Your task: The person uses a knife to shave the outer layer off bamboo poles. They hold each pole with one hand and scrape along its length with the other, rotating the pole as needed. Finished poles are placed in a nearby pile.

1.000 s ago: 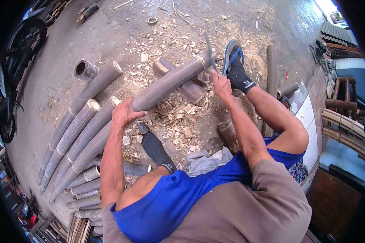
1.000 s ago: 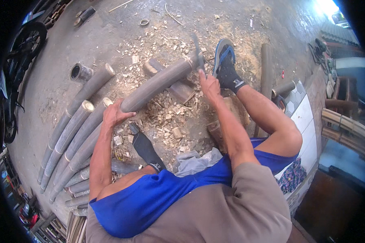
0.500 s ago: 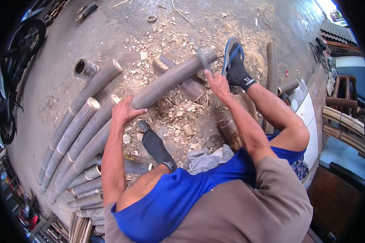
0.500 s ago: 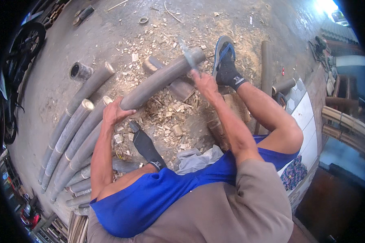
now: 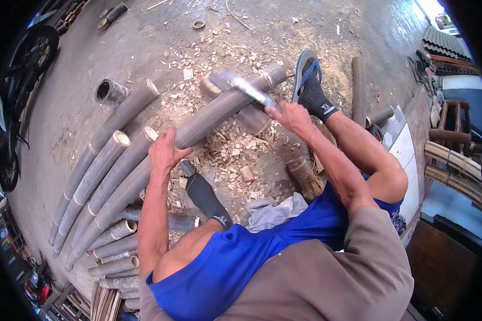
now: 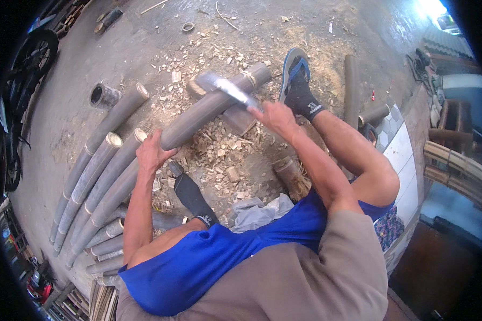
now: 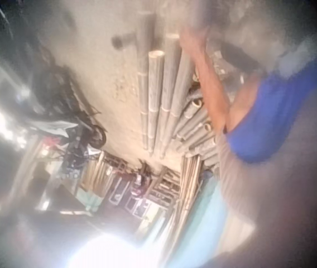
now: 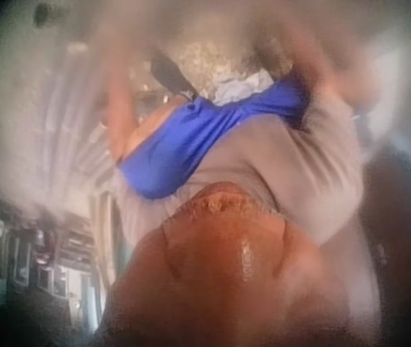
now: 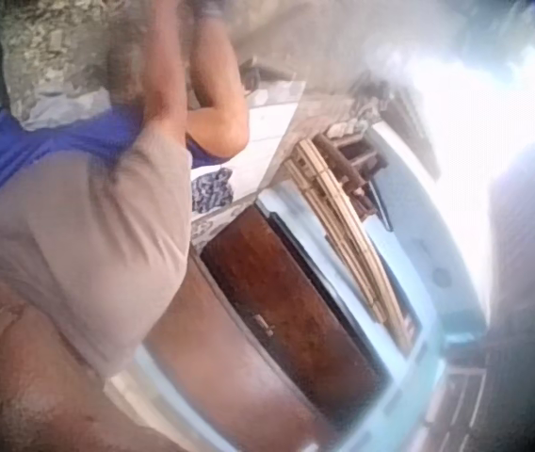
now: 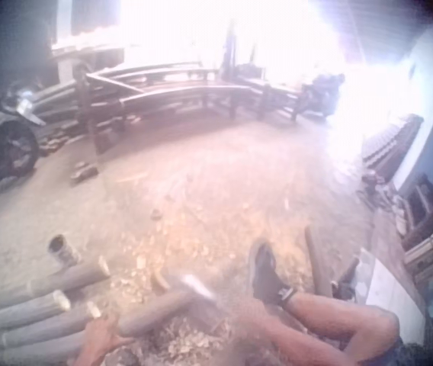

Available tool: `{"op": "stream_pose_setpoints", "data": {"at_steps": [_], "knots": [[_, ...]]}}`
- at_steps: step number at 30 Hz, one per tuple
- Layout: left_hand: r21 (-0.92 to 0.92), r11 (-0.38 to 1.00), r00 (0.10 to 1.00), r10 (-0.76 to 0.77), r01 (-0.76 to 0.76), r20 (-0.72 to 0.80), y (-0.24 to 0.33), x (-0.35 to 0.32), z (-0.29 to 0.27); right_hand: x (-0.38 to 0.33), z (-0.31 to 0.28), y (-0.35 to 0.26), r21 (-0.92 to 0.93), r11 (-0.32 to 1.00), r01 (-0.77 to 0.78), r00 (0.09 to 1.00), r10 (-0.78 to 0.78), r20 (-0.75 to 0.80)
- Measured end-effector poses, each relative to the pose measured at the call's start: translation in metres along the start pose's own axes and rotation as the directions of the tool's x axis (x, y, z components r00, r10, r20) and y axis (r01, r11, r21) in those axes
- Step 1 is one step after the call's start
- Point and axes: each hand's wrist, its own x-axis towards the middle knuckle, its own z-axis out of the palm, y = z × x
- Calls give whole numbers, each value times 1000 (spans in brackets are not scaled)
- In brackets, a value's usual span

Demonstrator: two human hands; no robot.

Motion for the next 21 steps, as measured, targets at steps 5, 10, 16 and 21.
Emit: {"op": "stream_pose_setpoints", "data": {"at_steps": [5,10,16,21], "knots": [[47,998,997,38,-35,-64,-4,1,9,-3,9,-5,-10,1000,17,999,-17,-32],[95,995,999,32,-32,-1,5,5,6,3,-2,4,31,1000,-3,1000,2,6],[73,997,1000,27,-25,-14,7,4,3,19,-8,10,71,990,-122,992,124,-25],[93,996,998,12,-6,-56,-1,-1,9,5,-30,3,-7,1000,28,999,-28,46]]}}
